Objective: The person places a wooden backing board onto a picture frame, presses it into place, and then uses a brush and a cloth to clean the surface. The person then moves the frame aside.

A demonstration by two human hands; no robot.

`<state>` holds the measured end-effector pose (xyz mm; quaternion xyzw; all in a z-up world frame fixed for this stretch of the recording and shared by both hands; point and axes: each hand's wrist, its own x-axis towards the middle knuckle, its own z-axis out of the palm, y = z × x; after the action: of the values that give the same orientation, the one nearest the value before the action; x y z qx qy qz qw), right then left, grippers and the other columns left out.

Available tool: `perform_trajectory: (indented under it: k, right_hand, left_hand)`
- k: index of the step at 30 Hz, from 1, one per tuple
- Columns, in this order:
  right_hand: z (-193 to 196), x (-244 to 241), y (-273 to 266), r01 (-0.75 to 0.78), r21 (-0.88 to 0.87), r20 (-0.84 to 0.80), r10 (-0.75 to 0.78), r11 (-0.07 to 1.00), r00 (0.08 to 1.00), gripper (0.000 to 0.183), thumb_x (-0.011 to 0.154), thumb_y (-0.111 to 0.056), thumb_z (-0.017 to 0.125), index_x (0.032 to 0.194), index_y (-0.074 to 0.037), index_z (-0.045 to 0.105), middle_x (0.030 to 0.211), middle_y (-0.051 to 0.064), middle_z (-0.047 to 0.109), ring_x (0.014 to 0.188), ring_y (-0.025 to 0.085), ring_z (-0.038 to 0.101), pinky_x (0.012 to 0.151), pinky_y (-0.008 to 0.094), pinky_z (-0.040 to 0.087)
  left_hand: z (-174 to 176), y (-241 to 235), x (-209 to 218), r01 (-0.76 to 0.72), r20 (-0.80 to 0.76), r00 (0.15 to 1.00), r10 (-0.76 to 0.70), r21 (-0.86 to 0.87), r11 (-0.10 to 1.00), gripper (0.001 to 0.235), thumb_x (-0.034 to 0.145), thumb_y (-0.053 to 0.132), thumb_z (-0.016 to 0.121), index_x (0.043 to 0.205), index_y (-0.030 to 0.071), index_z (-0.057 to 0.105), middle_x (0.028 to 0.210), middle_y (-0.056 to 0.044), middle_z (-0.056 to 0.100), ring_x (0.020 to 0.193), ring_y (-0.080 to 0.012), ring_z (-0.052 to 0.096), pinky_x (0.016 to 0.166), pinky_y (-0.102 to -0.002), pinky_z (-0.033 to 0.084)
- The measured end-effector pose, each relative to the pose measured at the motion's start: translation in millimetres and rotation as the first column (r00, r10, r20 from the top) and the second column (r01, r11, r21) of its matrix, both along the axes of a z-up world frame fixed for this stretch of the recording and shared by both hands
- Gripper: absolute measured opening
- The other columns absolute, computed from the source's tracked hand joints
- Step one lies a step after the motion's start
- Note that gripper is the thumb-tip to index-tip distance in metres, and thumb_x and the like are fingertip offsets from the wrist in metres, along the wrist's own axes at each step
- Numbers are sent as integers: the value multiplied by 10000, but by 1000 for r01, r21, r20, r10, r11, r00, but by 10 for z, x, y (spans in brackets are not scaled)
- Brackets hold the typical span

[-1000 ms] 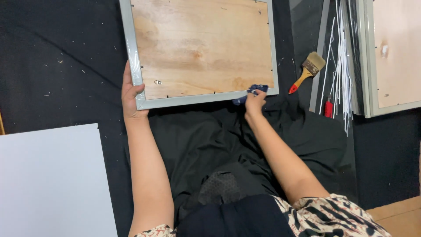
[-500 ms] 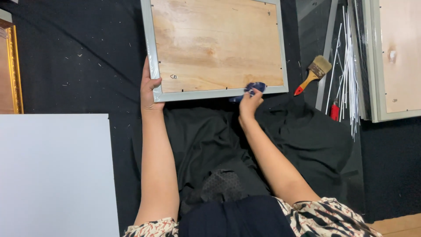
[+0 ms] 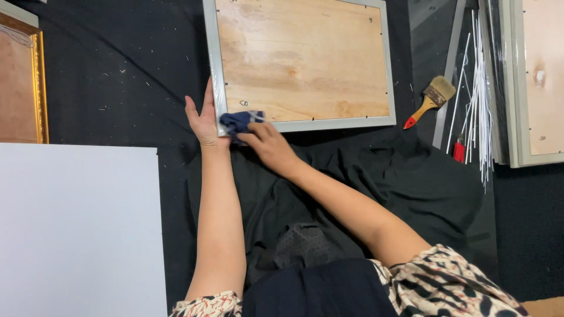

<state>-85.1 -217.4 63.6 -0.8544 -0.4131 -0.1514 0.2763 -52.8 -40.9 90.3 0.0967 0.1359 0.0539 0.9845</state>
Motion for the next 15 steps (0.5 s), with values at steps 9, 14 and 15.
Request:
perform_trajectory:
  k: [9, 14, 15]
  right_hand:
    - [-7, 91, -50, 60, 34, 24, -60, 998, 998, 235, 1051, -142, 552, 1264, -170, 648, 1163, 83, 545, 1072, 296, 547, 984, 397, 497]
    - [427, 596, 961, -37, 113, 90, 27, 993, 996, 157, 1045, -176, 558, 1194, -174, 606, 1118, 77, 555, 982, 309, 595, 891, 406, 546]
    - [371, 826, 998, -35, 114, 90, 25, 993, 996, 157, 1045, -176, 558, 1194, -174, 606, 1118, 77, 555, 982, 309, 595, 891, 406, 546]
  left_hand:
    - [227, -75, -26, -1, 108, 994, 3, -14, 1000, 1043, 827, 824, 517, 1566, 93, 430, 1598, -182, 450, 1496, -338, 442, 1318, -476, 305]
    - [186, 18, -40, 9, 49, 999, -7, -50, 999, 1024, 800, 839, 456, 1561, 155, 423, 1521, -144, 522, 1374, -292, 552, 1256, -428, 397]
    - [91, 26, -30, 11, 49, 999, -9, -49, 999, 1024, 800, 839, 456, 1561, 155, 423, 1521, -144, 522, 1374, -292, 552, 1256, -428, 397]
